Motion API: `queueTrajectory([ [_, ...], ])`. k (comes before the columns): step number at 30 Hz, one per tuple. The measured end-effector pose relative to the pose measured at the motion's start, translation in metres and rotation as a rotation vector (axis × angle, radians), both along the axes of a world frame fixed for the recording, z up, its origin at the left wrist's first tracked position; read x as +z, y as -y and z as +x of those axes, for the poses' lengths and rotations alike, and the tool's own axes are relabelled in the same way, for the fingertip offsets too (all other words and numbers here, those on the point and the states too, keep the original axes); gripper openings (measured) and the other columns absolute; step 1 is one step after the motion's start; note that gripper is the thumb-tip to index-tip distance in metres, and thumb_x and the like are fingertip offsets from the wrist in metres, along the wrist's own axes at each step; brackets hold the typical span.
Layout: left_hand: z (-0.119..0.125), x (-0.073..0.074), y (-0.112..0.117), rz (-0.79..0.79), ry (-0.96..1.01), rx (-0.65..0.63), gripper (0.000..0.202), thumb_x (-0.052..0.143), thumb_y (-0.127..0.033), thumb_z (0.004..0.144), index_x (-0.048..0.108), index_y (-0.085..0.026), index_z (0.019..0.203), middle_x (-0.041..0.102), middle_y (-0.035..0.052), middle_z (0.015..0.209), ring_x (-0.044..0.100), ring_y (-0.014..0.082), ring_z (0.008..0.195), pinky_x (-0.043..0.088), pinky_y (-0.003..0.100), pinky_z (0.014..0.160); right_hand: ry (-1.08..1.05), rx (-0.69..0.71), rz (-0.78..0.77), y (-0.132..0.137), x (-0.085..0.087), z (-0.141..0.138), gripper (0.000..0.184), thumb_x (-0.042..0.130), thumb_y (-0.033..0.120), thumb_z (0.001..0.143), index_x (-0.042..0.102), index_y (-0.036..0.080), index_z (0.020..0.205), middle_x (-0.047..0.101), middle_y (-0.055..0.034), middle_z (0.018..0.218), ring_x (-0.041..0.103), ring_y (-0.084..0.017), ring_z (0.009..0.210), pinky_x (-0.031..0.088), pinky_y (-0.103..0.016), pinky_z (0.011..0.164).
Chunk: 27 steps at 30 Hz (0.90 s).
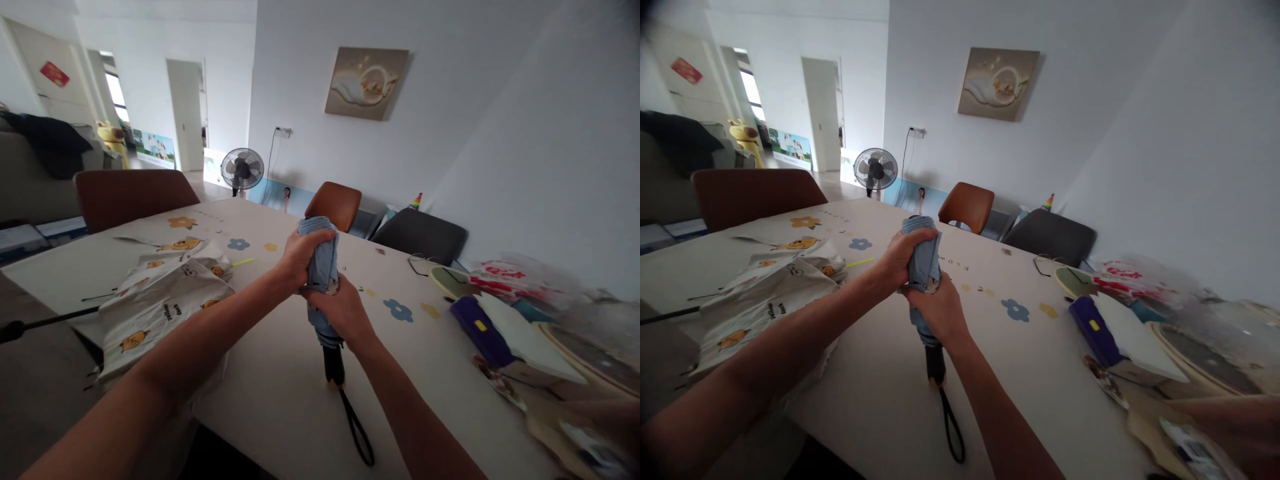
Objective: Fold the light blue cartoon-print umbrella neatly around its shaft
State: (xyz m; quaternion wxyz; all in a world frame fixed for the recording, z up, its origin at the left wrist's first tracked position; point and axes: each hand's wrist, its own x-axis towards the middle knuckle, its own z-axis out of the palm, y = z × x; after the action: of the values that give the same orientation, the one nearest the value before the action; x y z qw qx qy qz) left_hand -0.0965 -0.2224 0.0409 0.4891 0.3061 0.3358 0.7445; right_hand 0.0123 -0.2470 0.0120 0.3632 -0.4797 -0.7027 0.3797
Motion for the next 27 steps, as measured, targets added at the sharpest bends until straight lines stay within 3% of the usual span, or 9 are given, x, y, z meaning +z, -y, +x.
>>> queueTrajectory([
  [4, 0.005, -0.002, 0.001, -0.020, -0.005, 0.087, 0.028, 0.074, -0.023, 0.056, 0.057, -0.017, 0.077, 0.056, -0.0017, 0.065, 0.052, 0.0100, 0.057, 0.044, 0.025, 0.056, 0.090, -0.107, 0.048, -0.003, -0.006, -0.004, 0.029, 0.066, 0.031, 0.058, 0.058, 0.017, 0.082, 0.063, -0.0037, 0.072, 0.055, -0.018, 0.062, 0.038, -0.028, 0.051],
  [7, 0.002, -0.001, 0.001, -0.048, -0.042, -0.008, 0.029, 0.076, -0.028, 0.057, 0.058, -0.016, 0.076, 0.056, -0.0003, 0.065, 0.052, 0.0106, 0.057, 0.044, 0.027, 0.058, -0.021, -0.046, -0.019, -0.004, -0.007, -0.003, 0.020, 0.064, 0.024, 0.056, 0.057, 0.017, 0.073, 0.059, -0.0006, 0.063, 0.050, -0.014, 0.055, 0.037, -0.026, 0.049],
  [10, -0.006, 0.001, -0.004, -0.078, -0.059, -0.289, 0.031, 0.075, -0.037, 0.061, 0.059, -0.015, 0.075, 0.059, 0.0035, 0.068, 0.055, 0.0130, 0.061, 0.047, 0.029, 0.063, -0.257, 0.045, -0.206, -0.004, -0.008, 0.001, 0.017, 0.065, 0.024, 0.055, 0.053, 0.016, 0.065, 0.051, 0.0026, 0.053, 0.044, -0.011, 0.048, 0.035, -0.024, 0.047],
  [13, -0.016, -0.003, -0.011, -0.095, 0.037, -0.614, 0.037, 0.067, -0.047, 0.069, 0.061, -0.013, 0.083, 0.065, 0.0094, 0.079, 0.061, 0.0195, 0.076, 0.048, 0.035, 0.073, -0.481, 0.191, -0.418, -0.004, -0.010, 0.005, 0.019, 0.065, 0.028, 0.057, 0.053, 0.015, 0.064, 0.048, 0.0029, 0.051, 0.042, -0.009, 0.045, 0.035, -0.024, 0.045],
  [17, -0.020, -0.015, -0.015, 0.067, 0.211, -0.873, 0.051, 0.055, -0.056, 0.074, 0.060, -0.011, 0.098, 0.065, 0.0156, 0.103, 0.059, 0.0263, 0.102, 0.044, 0.043, 0.088, -0.692, 0.462, -0.631, 0.000, -0.011, 0.006, 0.019, 0.058, 0.031, 0.063, 0.058, 0.014, 0.071, 0.052, -0.0005, 0.059, 0.045, -0.010, 0.048, 0.040, -0.024, 0.047],
  [21, -0.014, -0.017, -0.007, 0.217, 0.281, -0.887, 0.055, 0.057, -0.057, 0.070, 0.059, -0.013, 0.103, 0.064, 0.0132, 0.104, 0.060, 0.0269, 0.101, 0.043, 0.044, 0.090, -0.800, 0.709, -0.773, 0.009, -0.008, 0.003, 0.023, 0.055, 0.035, 0.064, 0.058, 0.014, 0.075, 0.048, -0.0006, 0.064, 0.040, -0.009, 0.050, 0.040, -0.023, 0.046],
  [24, -0.009, -0.007, 0.005, 0.217, 0.312, -0.812, 0.048, 0.058, -0.051, 0.071, 0.060, -0.016, 0.104, 0.066, 0.0061, 0.085, 0.064, 0.0207, 0.082, 0.047, 0.040, 0.084, -0.794, 0.825, -0.792, 0.012, -0.010, 0.002, 0.027, 0.055, 0.039, 0.063, 0.057, 0.014, 0.072, 0.045, 0.0001, 0.063, 0.037, -0.009, 0.049, 0.039, -0.024, 0.046],
  [27, -0.008, 0.002, 0.011, 0.185, 0.328, -0.757, 0.028, 0.058, -0.037, 0.074, 0.061, -0.018, 0.094, 0.059, -0.0005, 0.067, 0.059, 0.0127, 0.060, 0.049, 0.033, 0.074, -0.771, 0.876, -0.782, 0.009, -0.013, 0.004, 0.031, 0.056, 0.044, 0.063, 0.058, 0.014, 0.071, 0.045, 0.0002, 0.061, 0.039, -0.009, 0.049, 0.040, -0.024, 0.048],
])
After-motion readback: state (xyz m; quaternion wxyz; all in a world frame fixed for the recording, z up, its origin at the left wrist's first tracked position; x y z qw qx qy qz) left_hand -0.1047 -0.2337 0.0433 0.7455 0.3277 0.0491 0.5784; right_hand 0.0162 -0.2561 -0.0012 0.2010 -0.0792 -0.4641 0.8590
